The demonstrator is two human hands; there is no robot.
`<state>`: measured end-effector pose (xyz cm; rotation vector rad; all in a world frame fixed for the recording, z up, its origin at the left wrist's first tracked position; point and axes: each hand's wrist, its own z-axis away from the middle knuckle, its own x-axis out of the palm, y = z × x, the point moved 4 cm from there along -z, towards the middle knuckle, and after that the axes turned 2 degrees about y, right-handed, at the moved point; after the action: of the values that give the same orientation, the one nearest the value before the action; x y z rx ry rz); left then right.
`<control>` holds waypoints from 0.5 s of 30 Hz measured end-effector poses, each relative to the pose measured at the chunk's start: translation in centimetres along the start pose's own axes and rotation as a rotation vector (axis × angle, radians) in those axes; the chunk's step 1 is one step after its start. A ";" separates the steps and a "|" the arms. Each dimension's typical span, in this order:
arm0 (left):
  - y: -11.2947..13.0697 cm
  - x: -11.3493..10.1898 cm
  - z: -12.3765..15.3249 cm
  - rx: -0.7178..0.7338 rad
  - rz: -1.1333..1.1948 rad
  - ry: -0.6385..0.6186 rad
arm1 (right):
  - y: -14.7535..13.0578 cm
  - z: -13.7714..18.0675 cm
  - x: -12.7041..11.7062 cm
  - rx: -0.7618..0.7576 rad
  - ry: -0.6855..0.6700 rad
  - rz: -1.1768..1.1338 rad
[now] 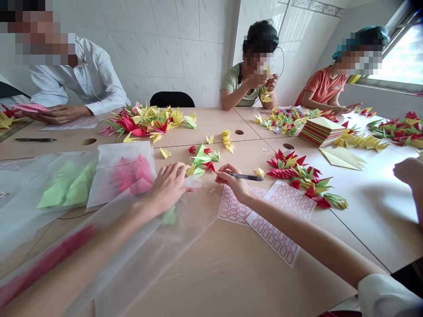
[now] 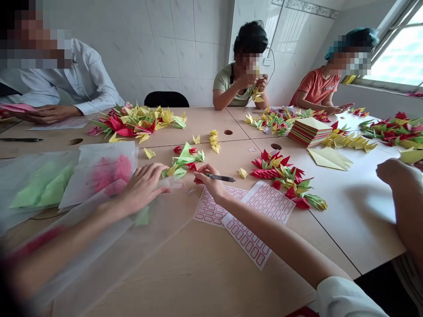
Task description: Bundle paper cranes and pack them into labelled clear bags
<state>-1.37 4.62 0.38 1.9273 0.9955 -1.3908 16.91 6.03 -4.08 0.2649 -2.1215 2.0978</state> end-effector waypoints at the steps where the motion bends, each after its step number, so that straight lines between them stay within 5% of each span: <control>1: 1.3 -0.2 0.6 -0.014 -0.011 0.046 | 0.0 -0.6 0.2 -0.015 -0.017 0.018; 6: 6.9 2.6 4.4 0.020 -0.003 -0.049 | 0.6 -2.0 0.8 -0.061 -0.127 0.159; 10: 7.2 4.4 5.8 0.061 0.015 -0.076 | 0.5 -1.5 1.1 -0.172 -0.194 0.325; 15: 6.8 4.2 5.7 0.091 0.040 -0.087 | 0.4 -1.0 1.6 -0.269 -0.255 0.460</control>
<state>1.97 -2.66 -5.28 1.9233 0.8623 -1.5067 15.25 6.99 -4.12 0.0076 -2.8096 2.0428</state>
